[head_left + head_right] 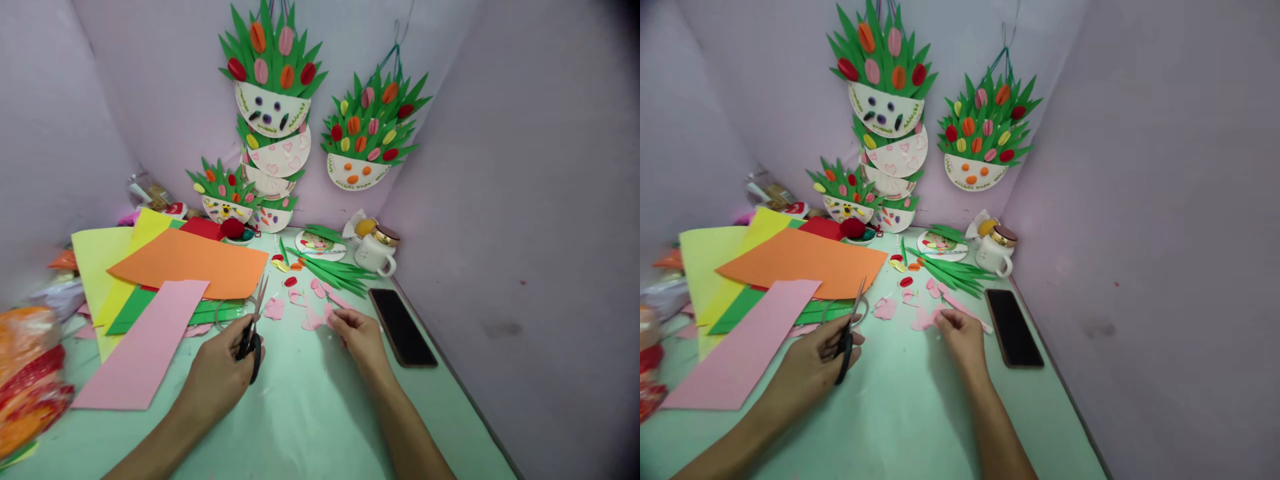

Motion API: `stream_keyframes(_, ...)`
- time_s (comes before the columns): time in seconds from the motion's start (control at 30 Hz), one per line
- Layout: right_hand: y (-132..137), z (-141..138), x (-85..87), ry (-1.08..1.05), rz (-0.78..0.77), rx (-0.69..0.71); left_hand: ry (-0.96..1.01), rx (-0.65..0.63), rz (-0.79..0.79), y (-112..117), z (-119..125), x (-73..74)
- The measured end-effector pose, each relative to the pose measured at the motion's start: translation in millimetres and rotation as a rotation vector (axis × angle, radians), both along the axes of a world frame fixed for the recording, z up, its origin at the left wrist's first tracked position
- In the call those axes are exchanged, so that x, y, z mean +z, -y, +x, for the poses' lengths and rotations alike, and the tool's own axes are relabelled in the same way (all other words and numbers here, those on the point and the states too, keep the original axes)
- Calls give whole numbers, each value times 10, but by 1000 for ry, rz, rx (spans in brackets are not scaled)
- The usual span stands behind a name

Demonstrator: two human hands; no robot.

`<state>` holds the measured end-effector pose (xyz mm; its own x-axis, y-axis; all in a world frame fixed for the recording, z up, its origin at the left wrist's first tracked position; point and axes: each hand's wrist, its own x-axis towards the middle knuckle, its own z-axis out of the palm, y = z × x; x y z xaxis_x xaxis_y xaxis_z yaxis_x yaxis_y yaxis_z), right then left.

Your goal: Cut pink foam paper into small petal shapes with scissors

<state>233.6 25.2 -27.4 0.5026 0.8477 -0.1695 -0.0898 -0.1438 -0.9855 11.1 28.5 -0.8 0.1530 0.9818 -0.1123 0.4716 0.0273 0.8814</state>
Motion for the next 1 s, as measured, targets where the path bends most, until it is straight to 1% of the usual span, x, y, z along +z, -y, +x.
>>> stream_keyframes(0.13,-1,-66,-95,61,4,-1,95,106,18,-8,6,3)
stream_keyframes(0.27,34,-87,-124,276,7,2,203,236,13,14,2,44)
stream_keyframes(0.37,77,-123,-116,410,0,53,257,318,-38,35,35,84)
stream_keyframes(0.43,102,-166,-112,500,23,103,314,355,-77,36,63,76)
stream_keyframes(0.53,103,-256,-80,571,13,190,390,330,-127,26,83,8)
stream_keyframes(0.63,32,-372,14,644,-65,309,411,300,-160,25,76,-62)
stream_keyframes(0.77,-152,-543,126,891,-149,442,429,296,-143,48,80,-95)
stream_keyframes(0.83,-238,-613,119,1024,-154,495,436,301,-121,59,98,-105)
stream_keyframes(1.0,-343,-725,2,1306,-131,588,424,301,-31,67,135,-100)
